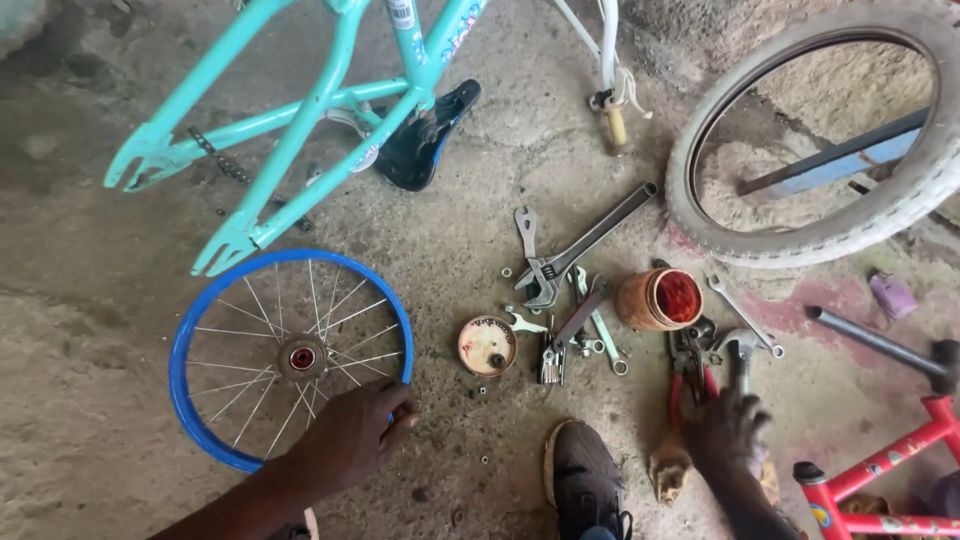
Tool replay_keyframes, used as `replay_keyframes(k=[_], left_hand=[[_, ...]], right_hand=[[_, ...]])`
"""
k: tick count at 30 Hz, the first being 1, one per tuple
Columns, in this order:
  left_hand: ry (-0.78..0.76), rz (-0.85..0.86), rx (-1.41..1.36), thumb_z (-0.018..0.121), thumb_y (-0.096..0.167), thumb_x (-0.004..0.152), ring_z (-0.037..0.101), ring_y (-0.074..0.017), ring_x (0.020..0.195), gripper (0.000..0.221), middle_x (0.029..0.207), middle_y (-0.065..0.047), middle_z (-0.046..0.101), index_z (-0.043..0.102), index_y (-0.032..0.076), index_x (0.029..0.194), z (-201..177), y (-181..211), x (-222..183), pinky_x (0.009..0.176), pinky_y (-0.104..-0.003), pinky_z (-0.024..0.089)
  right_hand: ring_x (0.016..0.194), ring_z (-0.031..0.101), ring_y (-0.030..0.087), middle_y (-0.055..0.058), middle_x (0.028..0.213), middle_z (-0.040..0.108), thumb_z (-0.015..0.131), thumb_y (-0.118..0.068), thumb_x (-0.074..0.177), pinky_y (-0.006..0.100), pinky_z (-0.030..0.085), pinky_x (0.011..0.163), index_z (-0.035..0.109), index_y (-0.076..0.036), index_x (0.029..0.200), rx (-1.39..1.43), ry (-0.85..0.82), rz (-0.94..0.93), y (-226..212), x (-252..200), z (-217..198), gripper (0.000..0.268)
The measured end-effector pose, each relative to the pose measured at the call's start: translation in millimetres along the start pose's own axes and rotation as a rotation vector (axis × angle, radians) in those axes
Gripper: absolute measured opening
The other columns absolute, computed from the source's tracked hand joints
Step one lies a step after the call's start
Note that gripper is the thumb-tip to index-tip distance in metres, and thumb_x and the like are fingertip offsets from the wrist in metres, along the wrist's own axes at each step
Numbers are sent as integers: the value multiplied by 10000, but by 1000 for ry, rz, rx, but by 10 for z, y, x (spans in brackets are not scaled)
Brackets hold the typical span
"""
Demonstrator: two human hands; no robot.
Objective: Cleaning a bicycle wheel hub with a rag and applying grease to the internal bearing races.
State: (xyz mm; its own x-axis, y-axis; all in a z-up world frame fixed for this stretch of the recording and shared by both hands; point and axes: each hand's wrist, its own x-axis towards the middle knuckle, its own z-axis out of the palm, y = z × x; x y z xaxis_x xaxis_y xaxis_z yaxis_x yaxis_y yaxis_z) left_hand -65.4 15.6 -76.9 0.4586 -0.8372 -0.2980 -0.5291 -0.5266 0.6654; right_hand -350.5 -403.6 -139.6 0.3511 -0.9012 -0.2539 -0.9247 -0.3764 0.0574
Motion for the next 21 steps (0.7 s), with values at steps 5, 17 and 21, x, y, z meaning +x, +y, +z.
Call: replay_keyframes(k=[5, 17, 21], left_hand=[[9, 31, 15, 656, 261, 944, 672, -232, 660, 101, 835, -19, 690, 641, 164, 969, -7, -63, 10, 619, -415, 533], [240, -281, -277, 697, 168, 919, 466, -104, 488, 100, 597, 1, 605, 724, 95, 855, -301, -62, -124, 495, -303, 391], [289, -357, -359, 699, 177, 915, 505, -118, 518, 126, 632, -22, 662, 750, 62, 907, -243, -93, -274, 526, -306, 421]], right_hand=[[734, 716, 289, 185, 1001, 692, 679, -291, 983, 417, 601, 667, 764, -49, 1086, -66, -101, 68, 650, 459, 288, 276], [1251, 585, 294, 72, 1386, 540, 657, -650, 875, 444, 671, 832, 550, -333, 1367, -658, -303, -465, -434, 180, 288, 594], [964, 670, 196, 8, 1206, 694, 660, -487, 911, 344, 619, 654, 648, -225, 1204, -199, -13, -718, -1337, -273, -285, 393]])
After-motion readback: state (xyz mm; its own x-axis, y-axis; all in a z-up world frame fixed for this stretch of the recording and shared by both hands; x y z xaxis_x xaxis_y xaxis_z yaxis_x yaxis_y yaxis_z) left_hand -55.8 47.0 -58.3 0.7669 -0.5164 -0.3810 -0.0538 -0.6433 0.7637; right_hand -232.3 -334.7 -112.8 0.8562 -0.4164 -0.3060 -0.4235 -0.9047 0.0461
